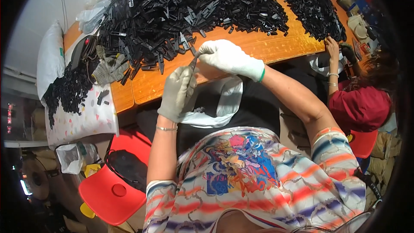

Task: Sorting and inspecting small black plastic components on a wooden workbench and placing them into a bag.

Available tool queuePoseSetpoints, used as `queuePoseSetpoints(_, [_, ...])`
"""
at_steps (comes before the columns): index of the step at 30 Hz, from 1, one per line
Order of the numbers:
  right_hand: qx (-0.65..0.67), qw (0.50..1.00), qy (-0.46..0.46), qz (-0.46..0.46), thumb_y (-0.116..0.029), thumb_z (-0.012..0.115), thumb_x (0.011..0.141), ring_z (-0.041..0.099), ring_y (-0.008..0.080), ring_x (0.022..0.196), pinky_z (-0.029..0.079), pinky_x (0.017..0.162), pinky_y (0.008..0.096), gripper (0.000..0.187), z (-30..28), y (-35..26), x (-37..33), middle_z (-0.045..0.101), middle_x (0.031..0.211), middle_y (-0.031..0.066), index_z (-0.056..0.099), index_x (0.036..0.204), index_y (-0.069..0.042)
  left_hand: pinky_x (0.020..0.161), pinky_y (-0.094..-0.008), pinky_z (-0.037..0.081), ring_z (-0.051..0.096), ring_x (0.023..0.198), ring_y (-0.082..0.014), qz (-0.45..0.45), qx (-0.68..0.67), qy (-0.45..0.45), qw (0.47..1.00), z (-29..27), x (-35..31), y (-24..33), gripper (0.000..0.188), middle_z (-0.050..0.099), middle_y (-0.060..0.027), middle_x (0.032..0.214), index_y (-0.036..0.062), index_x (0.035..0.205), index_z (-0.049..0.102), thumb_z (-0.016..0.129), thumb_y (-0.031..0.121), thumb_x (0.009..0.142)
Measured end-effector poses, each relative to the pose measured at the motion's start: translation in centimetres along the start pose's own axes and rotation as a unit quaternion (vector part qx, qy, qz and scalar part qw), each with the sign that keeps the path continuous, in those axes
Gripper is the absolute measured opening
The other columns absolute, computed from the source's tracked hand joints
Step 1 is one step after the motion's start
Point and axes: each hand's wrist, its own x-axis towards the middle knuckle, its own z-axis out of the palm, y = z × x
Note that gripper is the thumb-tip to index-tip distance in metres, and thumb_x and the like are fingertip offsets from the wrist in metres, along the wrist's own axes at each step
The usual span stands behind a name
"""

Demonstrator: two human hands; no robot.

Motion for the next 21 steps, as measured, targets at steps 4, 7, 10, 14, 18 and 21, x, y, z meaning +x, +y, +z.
queuePoseSetpoints(4, [0.167,0.979,-0.044,-0.104,-0.028,0.059,0.091,0.056,0.0084,0.065,0.046,0.058,0.0244,0.031,1.5,1.4,-1.0,0.066,0.087,0.0032,0.067,0.108,-0.003,0.047,-0.0159,0.03,0.038,0.054,-0.0028,-0.005,-0.138,-0.005,0.99,0.1,-1.6,-2.4,0.029,0.049,0.0029,0.069,0.0033,0.104,0.058,0.049,0.03,0.101])
queuePoseSetpoints(7, [0.473,0.867,-0.11,0.114,-0.024,0.056,0.093,0.052,0.0063,0.062,0.045,0.058,0.0222,0.032,1.4,0.6,-2.3,0.066,0.091,0.0031,0.065,0.112,0.0,0.046,-0.0164,0.028,0.036,0.053,-0.0029,0.031,-0.142,-0.01,0.989,0.0,-2.1,-3.7,0.024,0.047,0.003,0.068,0.0069,0.094,0.053,0.048,0.029,0.101])
queuePoseSetpoints(10, [0.538,0.827,-0.122,0.11,-0.019,0.06,0.092,0.052,0.0047,0.064,0.04,0.056,0.0175,0.024,1.6,0.7,-2.5,0.064,0.082,0.0026,0.066,0.104,0.0,0.045,-0.0161,0.025,0.035,0.053,-0.0028,0.032,-0.171,-0.023,0.985,0.5,-2.1,-3.7,0.023,0.043,0.0032,0.068,0.0113,0.087,0.048,0.049,0.03,0.101])
queuePoseSetpoints(14, [0.471,0.877,-0.069,0.068,-0.023,0.066,0.089,0.047,0.0037,0.059,0.034,0.05,0.0211,0.019,4.2,0.4,-3.2,0.053,0.067,-0.0025,0.065,0.086,-0.004,0.044,-0.0164,0.024,0.032,0.053,-0.0024,0.01,-0.213,-0.03,0.977,2.2,-2.8,-3.0,0.023,0.04,0.0034,0.067,0.0112,0.089,0.049,0.047,0.03,0.102])
queuePoseSetpoints(18, [0.279,0.954,-0.097,0.043,-0.027,0.068,0.087,0.048,0.005,0.054,0.038,0.052,0.0218,0.025,4.4,0.5,-2.8,0.057,0.064,-0.0016,0.067,0.081,-0.003,0.045,-0.0158,0.024,0.032,0.052,-0.0017,0.025,-0.124,-0.002,0.992,1.4,-4.2,-3.7,0.027,0.04,0.0035,0.067,0.0084,0.088,0.047,0.045,0.03,0.102])
queuePoseSetpoints(21, [0.208,0.969,-0.133,0.014,-0.027,0.069,0.083,0.054,0.0068,0.057,0.044,0.056,0.0227,0.024,2.5,1.2,-1.9,0.065,0.068,0.0021,0.07,0.083,-0.003,0.057,-0.0239,0.044,0.056,0.065,-0.0119,0.083,0.192,0.062,0.976,-0.6,-5.1,-4.5,0.028,0.061,-0.0064,0.081,0.0029,0.105,0.057,0.049,0.029,0.1])
